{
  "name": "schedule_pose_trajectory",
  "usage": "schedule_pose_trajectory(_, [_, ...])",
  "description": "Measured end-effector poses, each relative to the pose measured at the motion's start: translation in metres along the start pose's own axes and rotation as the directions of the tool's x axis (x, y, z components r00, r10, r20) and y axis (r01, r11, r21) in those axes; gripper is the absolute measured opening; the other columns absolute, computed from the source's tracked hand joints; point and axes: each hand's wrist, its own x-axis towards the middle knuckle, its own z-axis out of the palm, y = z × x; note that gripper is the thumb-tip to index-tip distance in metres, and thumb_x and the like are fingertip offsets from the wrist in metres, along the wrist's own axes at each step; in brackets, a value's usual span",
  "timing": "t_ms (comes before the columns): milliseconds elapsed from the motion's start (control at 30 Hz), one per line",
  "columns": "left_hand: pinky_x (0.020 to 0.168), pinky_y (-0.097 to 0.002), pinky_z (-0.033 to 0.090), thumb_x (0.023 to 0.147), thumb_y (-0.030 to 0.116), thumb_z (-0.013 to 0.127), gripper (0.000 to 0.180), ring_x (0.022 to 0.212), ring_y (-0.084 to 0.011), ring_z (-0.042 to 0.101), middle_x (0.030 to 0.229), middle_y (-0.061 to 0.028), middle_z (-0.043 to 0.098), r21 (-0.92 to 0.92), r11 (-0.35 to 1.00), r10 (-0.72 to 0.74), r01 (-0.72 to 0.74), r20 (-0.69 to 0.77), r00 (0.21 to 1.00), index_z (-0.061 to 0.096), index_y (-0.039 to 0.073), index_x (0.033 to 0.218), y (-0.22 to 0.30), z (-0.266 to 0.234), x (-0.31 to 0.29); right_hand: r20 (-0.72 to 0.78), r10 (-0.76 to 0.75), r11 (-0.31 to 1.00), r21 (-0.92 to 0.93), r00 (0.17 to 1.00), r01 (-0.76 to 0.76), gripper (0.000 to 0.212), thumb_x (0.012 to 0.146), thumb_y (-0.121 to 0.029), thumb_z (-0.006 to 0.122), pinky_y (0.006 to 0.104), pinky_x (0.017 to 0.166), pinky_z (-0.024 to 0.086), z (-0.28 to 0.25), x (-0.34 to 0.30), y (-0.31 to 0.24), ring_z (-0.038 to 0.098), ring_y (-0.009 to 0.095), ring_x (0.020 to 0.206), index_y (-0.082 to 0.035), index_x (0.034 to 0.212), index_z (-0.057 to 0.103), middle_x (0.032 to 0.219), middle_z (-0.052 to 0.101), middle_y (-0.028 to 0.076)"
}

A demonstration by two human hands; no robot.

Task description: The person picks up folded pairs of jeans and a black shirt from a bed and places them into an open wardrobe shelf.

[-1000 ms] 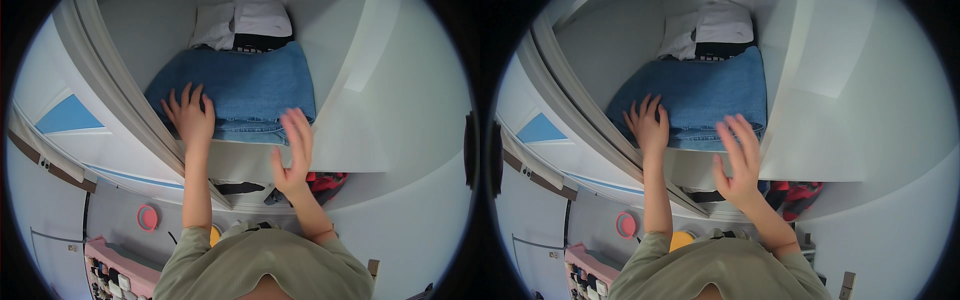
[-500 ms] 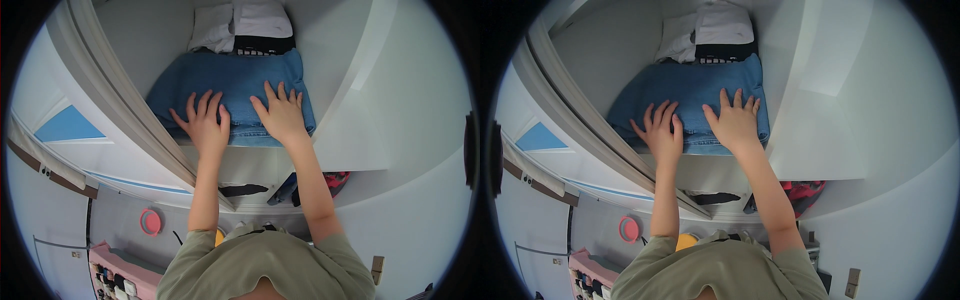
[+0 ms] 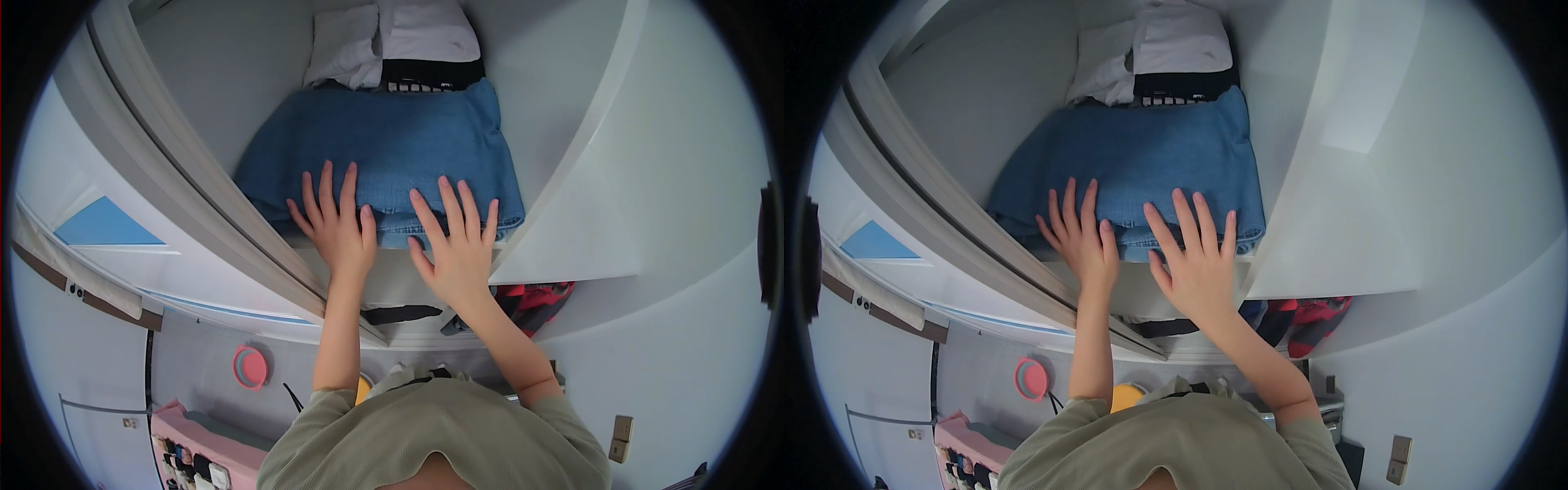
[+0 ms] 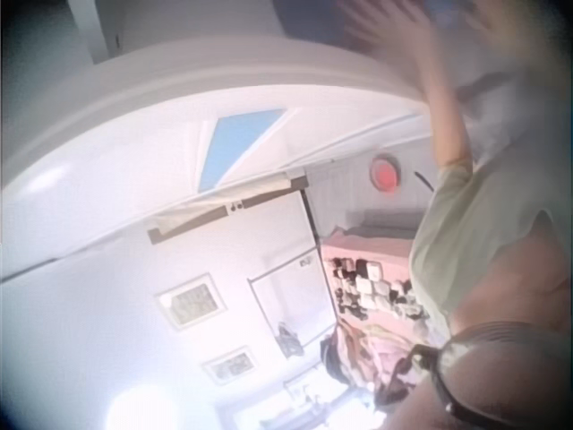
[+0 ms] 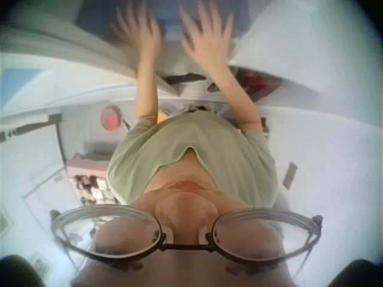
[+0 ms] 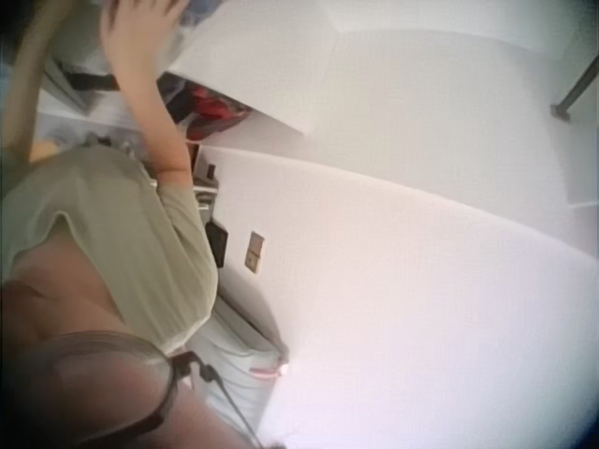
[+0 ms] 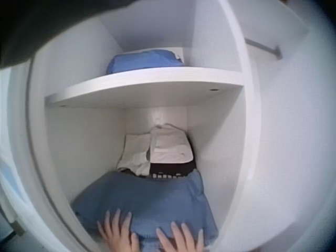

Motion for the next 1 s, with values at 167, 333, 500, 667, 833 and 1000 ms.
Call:
schedule_pose_trajectory(167, [0.104,-0.0594,0.005,0.084,0.026,0.048,0.050,0.133,-0.0362,0.018,0.140,-0.0127,0.031,0.028,1.000,-0.014,0.010,0.155,0.988,0.041,0.016,0.132,0.007,0.000,0.010,-0.036,-0.039,0.998,-0.040,0.999,0.038,0.056,0.076,-0.033,0.060,0.0435,0.101,0.026,0.013,0.016,0.018,0.040,0.026,0.121,-0.026,0.130,0.047,0.135,0.041,0.008])
schedule_pose_trajectory(333, [0.104,-0.0598,0.005,0.086,0.027,0.048,0.049,0.133,-0.0367,0.017,0.140,-0.0134,0.030,0.052,0.999,-0.008,0.000,0.157,0.987,0.039,0.015,0.133,0.005,0.002,0.012,-0.024,-0.087,0.996,-0.019,0.996,0.087,0.057,0.076,-0.036,0.061,0.0396,0.100,0.028,0.011,0.019,0.022,0.042,0.024,0.119,-0.027,0.130,0.047,0.134,0.043,0.007])
schedule_pose_trajectory(500, [0.105,-0.0589,0.006,0.085,0.026,0.049,0.049,0.132,-0.0361,0.020,0.139,-0.0126,0.032,0.018,1.000,-0.001,-0.002,0.147,0.989,0.042,0.015,0.131,0.006,0.000,0.011,-0.042,-0.081,0.997,0.011,0.996,0.082,0.057,0.075,-0.034,0.063,0.0397,0.099,0.028,0.010,0.018,0.021,0.042,0.025,0.119,-0.025,0.129,0.048,0.133,0.043,0.008])
schedule_pose_trajectory(667, [0.105,-0.0570,0.010,0.080,0.018,0.054,0.034,0.127,-0.0345,0.031,0.128,-0.0072,0.047,-0.215,0.976,0.044,-0.039,0.017,0.999,0.058,0.014,0.114,0.005,-0.010,0.006,-0.110,-0.097,0.983,0.146,0.989,0.113,0.047,0.072,-0.023,0.064,0.0391,0.094,0.034,0.002,0.009,0.020,0.044,0.026,0.116,-0.021,0.119,0.057,0.128,0.047,0.008])
schedule_pose_trajectory(833, [0.104,-0.0552,0.017,0.076,0.013,0.055,0.026,0.120,-0.0323,0.041,0.117,-0.0039,0.055,-0.381,0.922,0.074,-0.066,0.007,0.997,0.064,0.015,0.101,0.016,-0.025,-0.012,-0.221,-0.044,0.949,0.295,0.974,0.110,0.037,0.068,-0.007,0.062,0.0380,0.086,0.041,0.000,-0.021,0.009,0.051,0.027,0.106,-0.017,0.104,0.065,0.117,0.055,0.007])
schedule_pose_trajectory(1000, [0.094,-0.0461,0.034,0.068,0.006,0.057,0.025,0.107,-0.0287,0.051,0.105,-0.0026,0.061,-0.581,0.801,0.152,-0.143,-0.033,0.988,0.067,0.012,0.090,0.021,-0.026,-0.038,-0.278,0.100,0.951,0.308,0.955,-0.009,0.034,0.067,-0.002,0.062,0.0372,0.083,0.043,-0.002,-0.045,0.000,0.054,0.027,0.098,-0.015,0.098,0.066,0.110,0.057,0.006])
